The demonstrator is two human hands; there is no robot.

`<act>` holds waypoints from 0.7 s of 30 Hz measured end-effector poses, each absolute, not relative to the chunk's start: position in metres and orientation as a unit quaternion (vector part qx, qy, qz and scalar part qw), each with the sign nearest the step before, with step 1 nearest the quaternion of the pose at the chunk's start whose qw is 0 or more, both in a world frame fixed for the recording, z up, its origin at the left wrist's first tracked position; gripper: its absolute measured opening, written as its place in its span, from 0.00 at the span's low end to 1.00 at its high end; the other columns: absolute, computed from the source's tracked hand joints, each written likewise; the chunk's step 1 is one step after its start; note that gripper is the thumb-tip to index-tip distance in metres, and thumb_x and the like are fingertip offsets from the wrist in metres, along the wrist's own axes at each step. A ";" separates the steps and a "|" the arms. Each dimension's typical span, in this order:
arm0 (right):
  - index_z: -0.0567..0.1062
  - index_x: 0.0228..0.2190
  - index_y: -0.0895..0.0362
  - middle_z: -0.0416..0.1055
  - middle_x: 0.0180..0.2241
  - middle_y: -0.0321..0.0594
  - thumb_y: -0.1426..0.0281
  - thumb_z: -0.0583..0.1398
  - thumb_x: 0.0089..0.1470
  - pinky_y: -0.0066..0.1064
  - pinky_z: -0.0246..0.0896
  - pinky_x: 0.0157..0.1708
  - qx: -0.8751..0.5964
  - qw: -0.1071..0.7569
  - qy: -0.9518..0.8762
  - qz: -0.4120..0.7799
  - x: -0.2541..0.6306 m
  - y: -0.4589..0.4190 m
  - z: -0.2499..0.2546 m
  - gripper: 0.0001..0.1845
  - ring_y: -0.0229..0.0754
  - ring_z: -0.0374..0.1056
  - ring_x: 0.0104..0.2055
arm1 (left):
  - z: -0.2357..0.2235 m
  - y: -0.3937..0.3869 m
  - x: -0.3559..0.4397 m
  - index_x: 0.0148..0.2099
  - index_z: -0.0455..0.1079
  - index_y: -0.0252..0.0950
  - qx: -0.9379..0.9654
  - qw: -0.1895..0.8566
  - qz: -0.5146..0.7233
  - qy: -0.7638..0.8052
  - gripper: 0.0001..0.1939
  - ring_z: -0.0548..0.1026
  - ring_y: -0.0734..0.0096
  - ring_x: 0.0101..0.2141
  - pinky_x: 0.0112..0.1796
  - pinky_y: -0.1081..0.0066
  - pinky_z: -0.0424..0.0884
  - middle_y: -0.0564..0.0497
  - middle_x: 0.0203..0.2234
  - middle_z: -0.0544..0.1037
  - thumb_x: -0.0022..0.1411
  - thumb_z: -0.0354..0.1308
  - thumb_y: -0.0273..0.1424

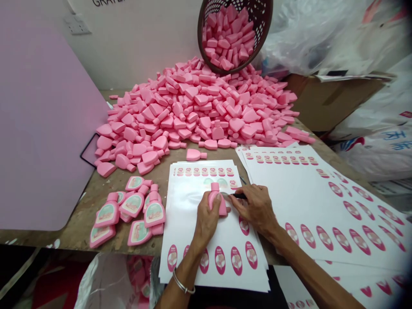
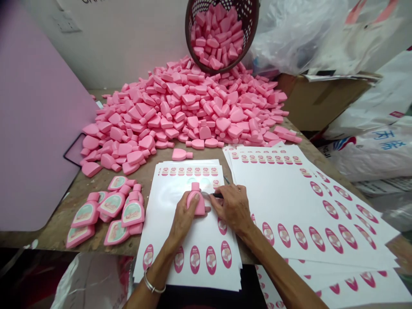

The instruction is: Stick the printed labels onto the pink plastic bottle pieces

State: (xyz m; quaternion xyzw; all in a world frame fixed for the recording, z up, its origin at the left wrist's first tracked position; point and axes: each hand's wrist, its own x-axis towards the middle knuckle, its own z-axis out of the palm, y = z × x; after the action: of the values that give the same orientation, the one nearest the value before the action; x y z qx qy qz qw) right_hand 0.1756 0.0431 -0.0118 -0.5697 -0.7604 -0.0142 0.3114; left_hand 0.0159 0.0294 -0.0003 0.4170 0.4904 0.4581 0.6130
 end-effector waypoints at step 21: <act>0.81 0.35 0.53 0.78 0.37 0.40 0.57 0.62 0.48 0.37 0.69 0.39 -0.575 0.417 -0.574 0.408 0.147 0.023 0.034 0.16 0.48 0.73 0.40 | 0.030 0.015 0.002 0.47 0.68 0.31 0.226 0.734 0.512 0.385 0.30 0.77 0.65 0.29 0.28 0.68 0.76 0.45 0.31 0.77 0.62 0.44 0.53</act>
State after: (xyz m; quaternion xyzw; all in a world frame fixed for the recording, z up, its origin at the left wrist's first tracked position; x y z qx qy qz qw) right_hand 0.1466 0.0232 0.0344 -0.5747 -0.5741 0.4081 0.4167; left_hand 0.0023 0.0151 0.0301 0.2258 0.3853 0.5123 0.7336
